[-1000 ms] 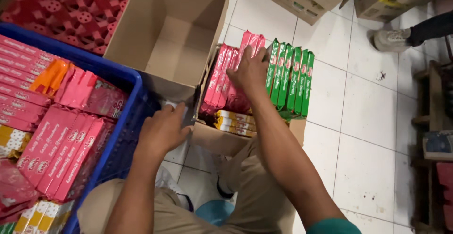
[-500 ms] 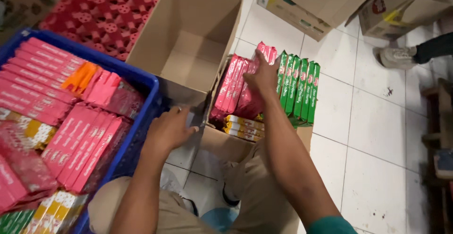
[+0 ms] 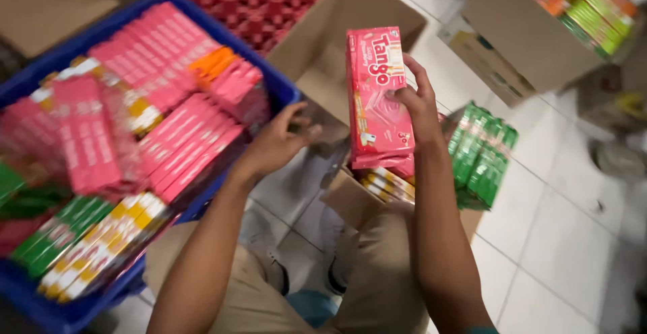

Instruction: The person packs various snack packets, including pink, green, and yellow packages, from a blue crate into a cardboard box. The person repeatedly picks up stacks of snacks and places them into the box, organizing them by color and type.

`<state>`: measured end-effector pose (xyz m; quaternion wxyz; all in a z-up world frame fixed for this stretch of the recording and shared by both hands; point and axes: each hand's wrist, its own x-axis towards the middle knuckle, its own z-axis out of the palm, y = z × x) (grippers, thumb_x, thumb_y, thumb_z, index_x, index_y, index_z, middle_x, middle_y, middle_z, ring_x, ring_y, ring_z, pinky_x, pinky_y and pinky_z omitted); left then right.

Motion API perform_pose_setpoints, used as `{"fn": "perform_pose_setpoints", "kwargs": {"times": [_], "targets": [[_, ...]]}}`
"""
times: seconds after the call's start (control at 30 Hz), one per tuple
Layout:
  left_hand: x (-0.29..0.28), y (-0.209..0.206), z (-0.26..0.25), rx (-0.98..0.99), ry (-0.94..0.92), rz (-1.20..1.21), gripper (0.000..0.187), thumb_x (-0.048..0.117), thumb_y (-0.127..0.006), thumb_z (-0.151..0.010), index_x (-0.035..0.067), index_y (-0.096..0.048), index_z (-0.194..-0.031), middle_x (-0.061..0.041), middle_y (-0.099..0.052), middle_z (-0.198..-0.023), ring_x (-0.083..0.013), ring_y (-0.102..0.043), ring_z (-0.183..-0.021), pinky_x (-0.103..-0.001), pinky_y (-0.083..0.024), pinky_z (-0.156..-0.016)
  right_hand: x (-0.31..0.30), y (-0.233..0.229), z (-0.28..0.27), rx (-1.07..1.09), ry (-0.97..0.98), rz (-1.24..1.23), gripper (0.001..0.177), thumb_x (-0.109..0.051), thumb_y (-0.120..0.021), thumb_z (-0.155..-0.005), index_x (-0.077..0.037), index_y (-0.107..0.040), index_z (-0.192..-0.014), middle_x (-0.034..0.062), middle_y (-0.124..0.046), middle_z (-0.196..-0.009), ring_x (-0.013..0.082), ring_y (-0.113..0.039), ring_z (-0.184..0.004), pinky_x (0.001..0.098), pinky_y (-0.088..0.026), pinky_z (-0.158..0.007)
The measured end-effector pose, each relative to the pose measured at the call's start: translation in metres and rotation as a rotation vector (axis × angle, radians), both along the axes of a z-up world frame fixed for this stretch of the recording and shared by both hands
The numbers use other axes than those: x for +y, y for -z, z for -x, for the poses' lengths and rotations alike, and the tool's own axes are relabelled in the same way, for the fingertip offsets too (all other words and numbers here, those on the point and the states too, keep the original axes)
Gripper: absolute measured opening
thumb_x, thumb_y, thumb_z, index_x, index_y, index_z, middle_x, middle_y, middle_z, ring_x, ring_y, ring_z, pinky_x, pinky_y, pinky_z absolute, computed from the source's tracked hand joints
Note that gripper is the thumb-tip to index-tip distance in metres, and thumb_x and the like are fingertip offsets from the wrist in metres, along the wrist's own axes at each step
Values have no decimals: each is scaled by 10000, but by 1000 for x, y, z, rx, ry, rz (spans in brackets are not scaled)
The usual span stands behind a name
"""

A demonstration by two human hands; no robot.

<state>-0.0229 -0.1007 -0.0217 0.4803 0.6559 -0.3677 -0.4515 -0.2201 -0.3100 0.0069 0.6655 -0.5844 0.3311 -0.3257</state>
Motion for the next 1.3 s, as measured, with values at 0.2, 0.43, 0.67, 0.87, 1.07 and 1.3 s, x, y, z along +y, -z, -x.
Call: {"fn": "perform_pose_setpoints", "kwargs": {"times": [0.2,0.43,0.67,0.87,1.07,1.3], "targets": [[2,16,-5,620,-255,235,799,506,-692,-929,196,-351,-1582,-211,-590,-1325,-364,-703,-1117,-482,-638,-845,57,25,-83,-113,-207,220,781,-118,-682,-814,-144,-434,-1554,162,-406,-1584,393,-453,-1427,499,-441,-1150],[49,-27,-48,470,-490,534,463,239,-842,-803,43,-668,-1185,-112,-705,-1000,-233,-703,-932,-384,-595,-852,115,16,-132,-273,-358,33,702,-88,-633,-900,-92,-400,-1563,192,-483,-1512,307,-597,-1295,382,-578,-968],[87,-25,-109,-432,-721,-328,1091,417,-800,-850,81,-96,-1613,-142,-502,-1541,-344,-678,-1177,-568,-596,-887,103,2,-125,192,-223,387,454,-193,-638,-921,-125,-599,-1367,70,-588,-1395,96,-595,-1032,261,-527,-854],[87,21,-130,-720,-755,-490,1083,462,-848,-851,22,-194,-1594,-273,-371,-1603,-474,-385,-1443,-611,-515,-977,84,11,-119,277,-186,390,405,-231,-700,-932,-98,-638,-1309,56,-605,-1336,93,-614,-1047,249,-545,-837],[81,37,-137,-946,-731,-582,1020,395,-899,-795,34,-328,-1560,-290,-400,-1556,-467,-416,-1407,-534,-527,-970,65,21,-104,291,-132,389,352,-219,-723,-936,-103,-669,-1263,30,-625,-1234,100,-629,-975,265,-577,-806],[82,56,-144,-1155,-842,-420,631,73,-860,-736,15,-661,-1332,-256,-517,-1409,-481,-526,-1268,-601,-512,-947,28,33,-59,276,-81,428,391,-145,-786,-933,-63,-675,-1299,194,-641,-1237,253,-688,-1046,368,-587,-861]]}}
